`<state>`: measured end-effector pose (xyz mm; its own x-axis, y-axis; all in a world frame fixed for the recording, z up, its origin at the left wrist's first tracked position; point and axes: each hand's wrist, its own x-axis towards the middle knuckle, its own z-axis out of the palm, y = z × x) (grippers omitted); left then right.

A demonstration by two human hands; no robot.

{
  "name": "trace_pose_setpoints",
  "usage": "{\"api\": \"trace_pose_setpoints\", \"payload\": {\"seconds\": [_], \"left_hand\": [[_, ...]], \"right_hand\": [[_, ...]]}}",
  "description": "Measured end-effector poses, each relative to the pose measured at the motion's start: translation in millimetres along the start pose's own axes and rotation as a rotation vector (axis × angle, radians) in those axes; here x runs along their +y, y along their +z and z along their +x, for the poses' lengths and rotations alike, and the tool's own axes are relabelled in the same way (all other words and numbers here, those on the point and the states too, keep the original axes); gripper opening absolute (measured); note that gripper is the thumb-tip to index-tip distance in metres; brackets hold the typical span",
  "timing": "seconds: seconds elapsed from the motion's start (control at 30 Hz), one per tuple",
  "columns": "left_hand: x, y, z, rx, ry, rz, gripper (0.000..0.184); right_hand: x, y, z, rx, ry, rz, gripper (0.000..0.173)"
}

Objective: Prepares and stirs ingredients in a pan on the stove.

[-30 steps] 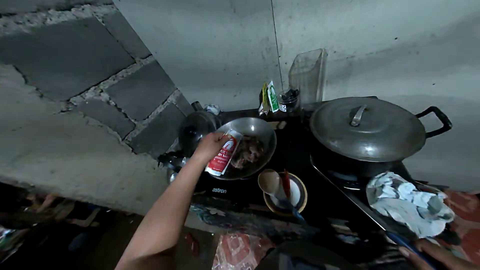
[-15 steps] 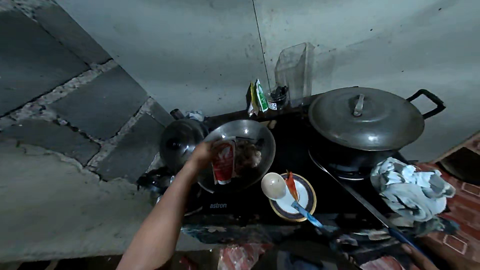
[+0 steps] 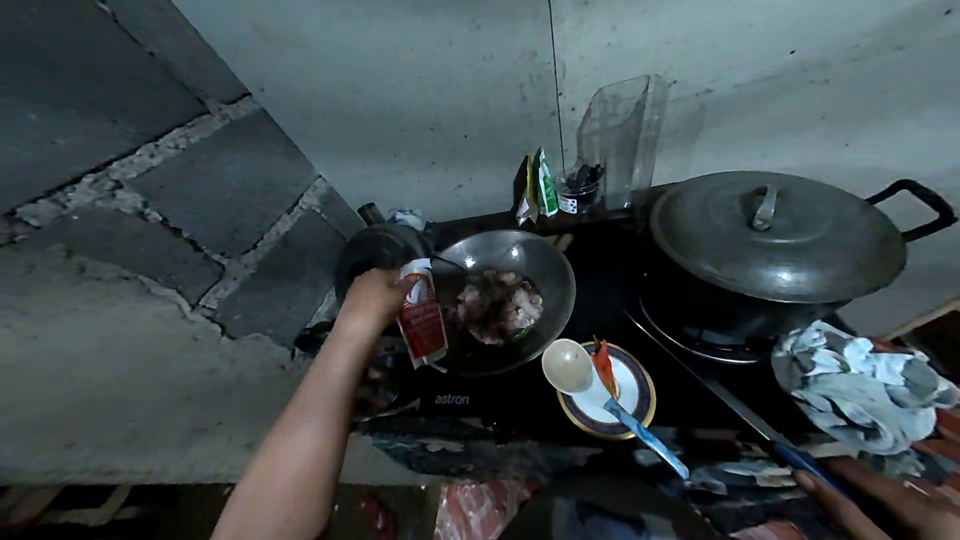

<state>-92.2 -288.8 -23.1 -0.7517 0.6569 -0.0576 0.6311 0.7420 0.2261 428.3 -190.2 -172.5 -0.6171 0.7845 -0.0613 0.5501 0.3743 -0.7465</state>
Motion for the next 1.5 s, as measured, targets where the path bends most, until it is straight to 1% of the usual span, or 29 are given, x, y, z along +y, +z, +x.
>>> {"api": "trace_pose_setpoints", "payload": {"seconds": [0.1, 0.17, 0.33, 0.47, 0.57, 0.63, 0.7, 0.8, 0.87, 0.93, 1.0, 1.13, 1.33, 1.37, 1.43, 1.5], "left_hand": [[-1, -2, -7, -0.032, -0.038, 0.003, 0.041], [1, -5, -13, -0.079, -0.029, 0.007, 0.041], [13, -6, -26, -0.203, 0.133, -0.053, 0.037], [21, -2, -31, -0.265, 0.181, -0.134, 0.036], [20, -6, -36, -0.274, 0.201, -0.108, 0.038], [14, -10, -40, -0.239, 0.223, -0.117, 0.037], [1, -13, -41, -0.154, 0.255, -0.163, 0.033], [-10, -20, -43, -0.061, 0.167, -0.220, 0.036], [-19, -22, -43, 0.014, 0.154, -0.282, 0.033], [-25, -23, -42, 0.069, 0.174, -0.312, 0.032], [-29, -25, -40, 0.084, 0.211, -0.322, 0.030], [-29, -25, -29, 0.033, 0.305, -0.304, 0.024], [-24, -11, 0, -0.063, 0.579, -0.202, 0.018], [-20, -8, 3, -0.086, 0.592, -0.175, 0.017], [-9, -4, 8, -0.140, 0.563, -0.093, 0.016], [0, 0, 15, -0.203, 0.548, 0.001, 0.019]], "right_hand": [[-2, -1, 0, 0.004, -0.036, -0.027, 0.047], [-3, -1, -1, 0.005, -0.034, -0.047, 0.047], [-5, -1, -4, 0.014, -0.028, -0.054, 0.047], [-4, -1, -8, 0.015, 0.001, -0.065, 0.048], [0, 1, -11, 0.028, 0.016, -0.046, 0.048], [2, 1, -13, 0.040, 0.020, -0.039, 0.048], [1, 1, -15, 0.047, 0.028, -0.030, 0.048], [-1, 0, -16, 0.048, 0.030, -0.025, 0.046], [-1, 0, -15, 0.051, 0.018, -0.027, 0.046], [-1, 0, -15, 0.053, 0.010, -0.033, 0.046], [-1, 1, -14, 0.053, 0.004, -0.041, 0.047], [-2, 0, -13, 0.045, 0.000, -0.052, 0.047], [-2, 1, -14, 0.038, 0.005, -0.068, 0.048], [-1, 1, -15, 0.040, 0.009, -0.068, 0.048], [2, 2, -18, 0.048, 0.021, -0.062, 0.047], [3, 2, -22, 0.059, 0.045, -0.050, 0.048]]}}
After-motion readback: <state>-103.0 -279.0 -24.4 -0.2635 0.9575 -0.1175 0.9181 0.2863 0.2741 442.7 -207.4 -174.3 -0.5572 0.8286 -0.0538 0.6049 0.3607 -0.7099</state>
